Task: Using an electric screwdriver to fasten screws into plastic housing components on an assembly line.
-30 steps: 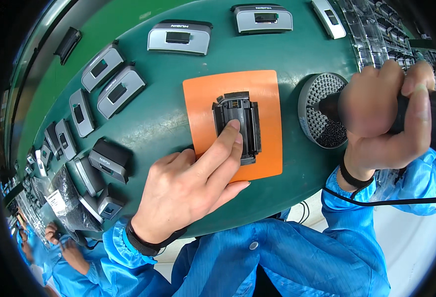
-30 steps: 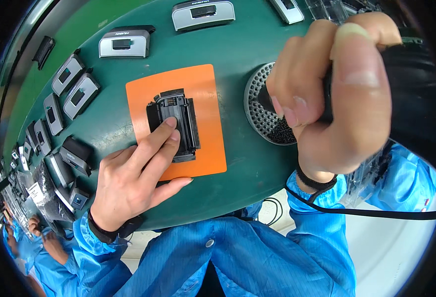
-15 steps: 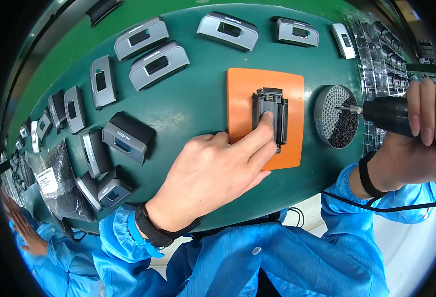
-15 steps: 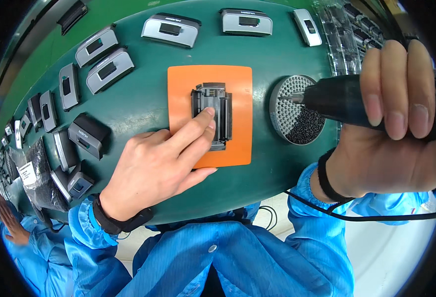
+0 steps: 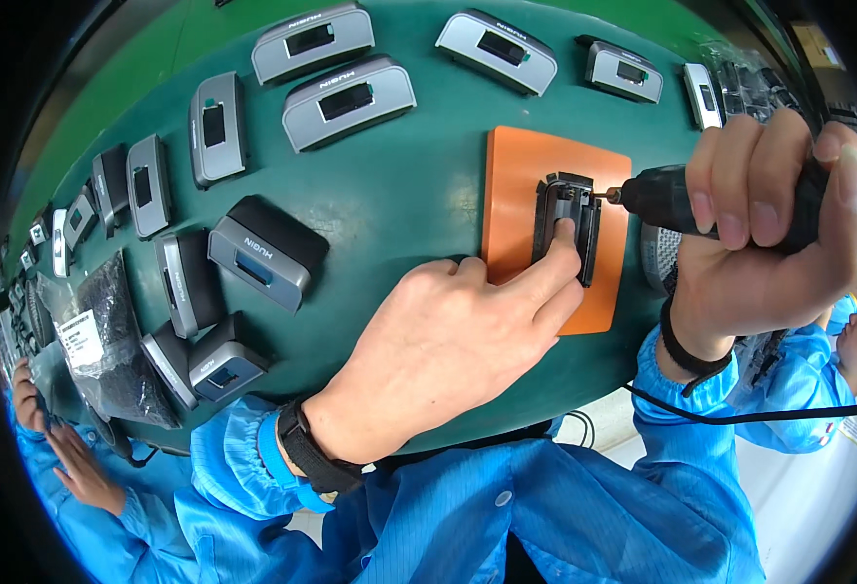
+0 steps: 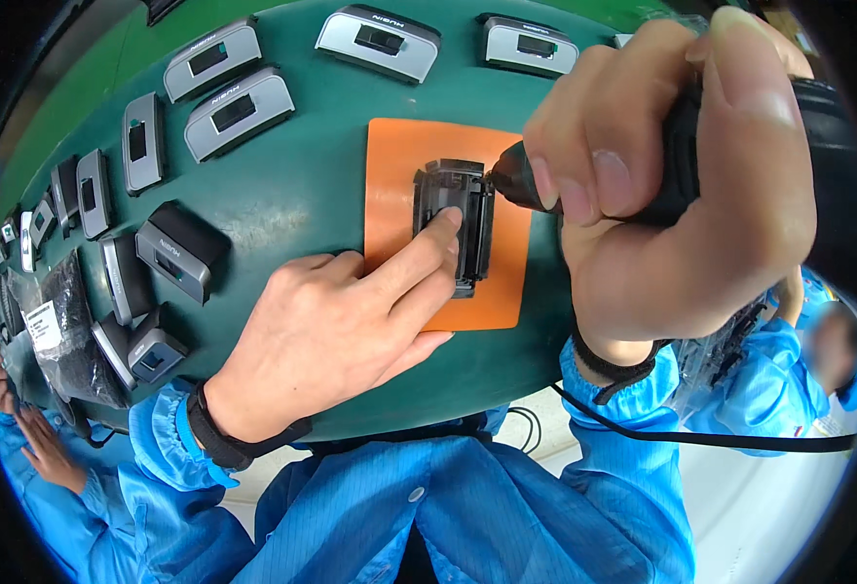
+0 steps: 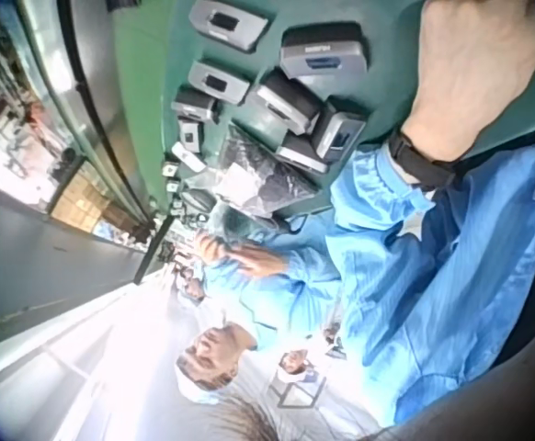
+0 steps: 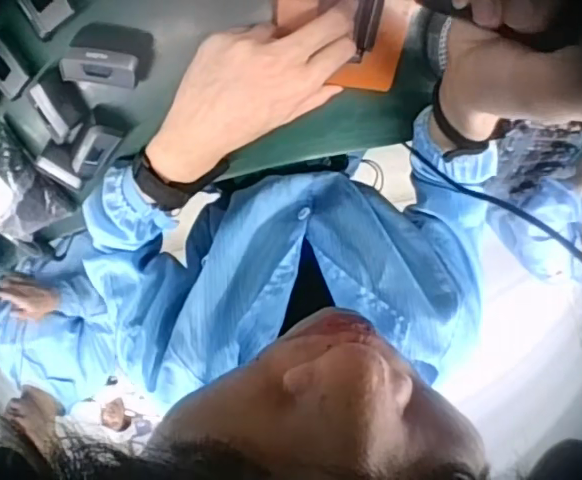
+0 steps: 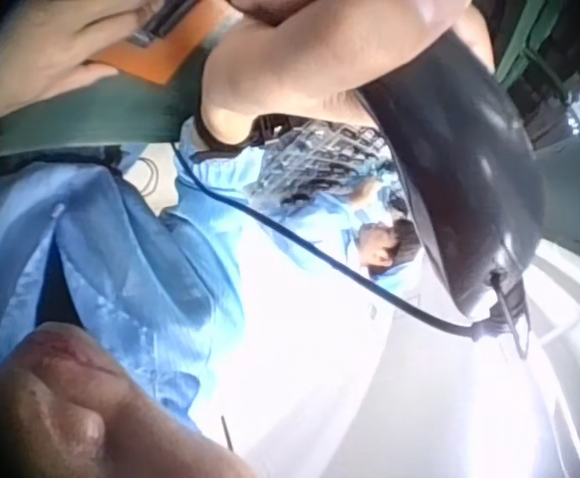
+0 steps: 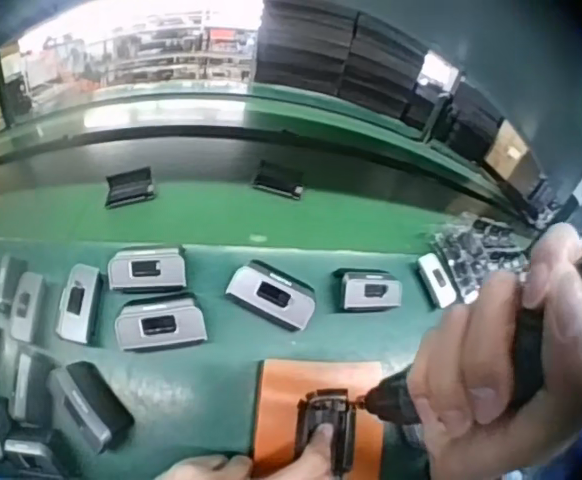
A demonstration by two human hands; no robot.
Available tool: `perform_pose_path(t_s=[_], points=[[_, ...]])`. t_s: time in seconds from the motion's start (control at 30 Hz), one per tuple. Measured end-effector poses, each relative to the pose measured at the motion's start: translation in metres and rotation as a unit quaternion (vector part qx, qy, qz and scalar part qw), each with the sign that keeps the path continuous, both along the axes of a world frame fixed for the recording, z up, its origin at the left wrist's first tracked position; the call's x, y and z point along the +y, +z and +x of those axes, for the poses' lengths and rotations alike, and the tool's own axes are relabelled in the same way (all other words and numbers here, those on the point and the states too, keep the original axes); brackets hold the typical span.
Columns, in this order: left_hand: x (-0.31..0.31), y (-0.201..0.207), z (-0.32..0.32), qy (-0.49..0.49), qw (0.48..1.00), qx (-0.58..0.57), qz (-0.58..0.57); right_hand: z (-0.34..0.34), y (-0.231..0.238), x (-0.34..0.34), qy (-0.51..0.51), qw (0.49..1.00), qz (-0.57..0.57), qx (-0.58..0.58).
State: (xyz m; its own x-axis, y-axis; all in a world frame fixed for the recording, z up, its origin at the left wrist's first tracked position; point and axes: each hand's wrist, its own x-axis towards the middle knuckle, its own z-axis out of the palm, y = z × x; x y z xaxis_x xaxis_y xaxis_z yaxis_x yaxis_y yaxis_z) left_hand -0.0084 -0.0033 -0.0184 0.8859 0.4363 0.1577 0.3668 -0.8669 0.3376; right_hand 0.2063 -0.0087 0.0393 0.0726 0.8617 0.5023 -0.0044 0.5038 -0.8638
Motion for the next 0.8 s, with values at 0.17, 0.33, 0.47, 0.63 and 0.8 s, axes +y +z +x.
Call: perform_pose_path(t_s=[0.17,0.33,0.47,0.63,0.8], points=[[0.0,-0.002,0.001,0.001,1.0,0.001,0.004,0.002,-0.005,0.002,-0.005,1.0,-0.003,0.007],[-0.001,-0.003,-0.003,0.008,1.0,0.002,0.004,-0.002,-0.012,0.006,-0.005,1.0,-0.013,0.017],[-0.002,-0.001,0.0,0.001,1.0,-0.004,0.002,-0.007,-0.01,0.004,-0.019,1.0,-0.014,-0.011],[-0.002,-0.001,0.004,0.007,1.0,-0.001,-0.004,-0.007,-0.017,0.006,0.005,1.0,-0.008,-0.009],[0.001,0.004,0.002,-0.014,1.0,0.008,-0.016,-0.005,-0.012,0.003,0.011,1.0,-0.008,0.021]])
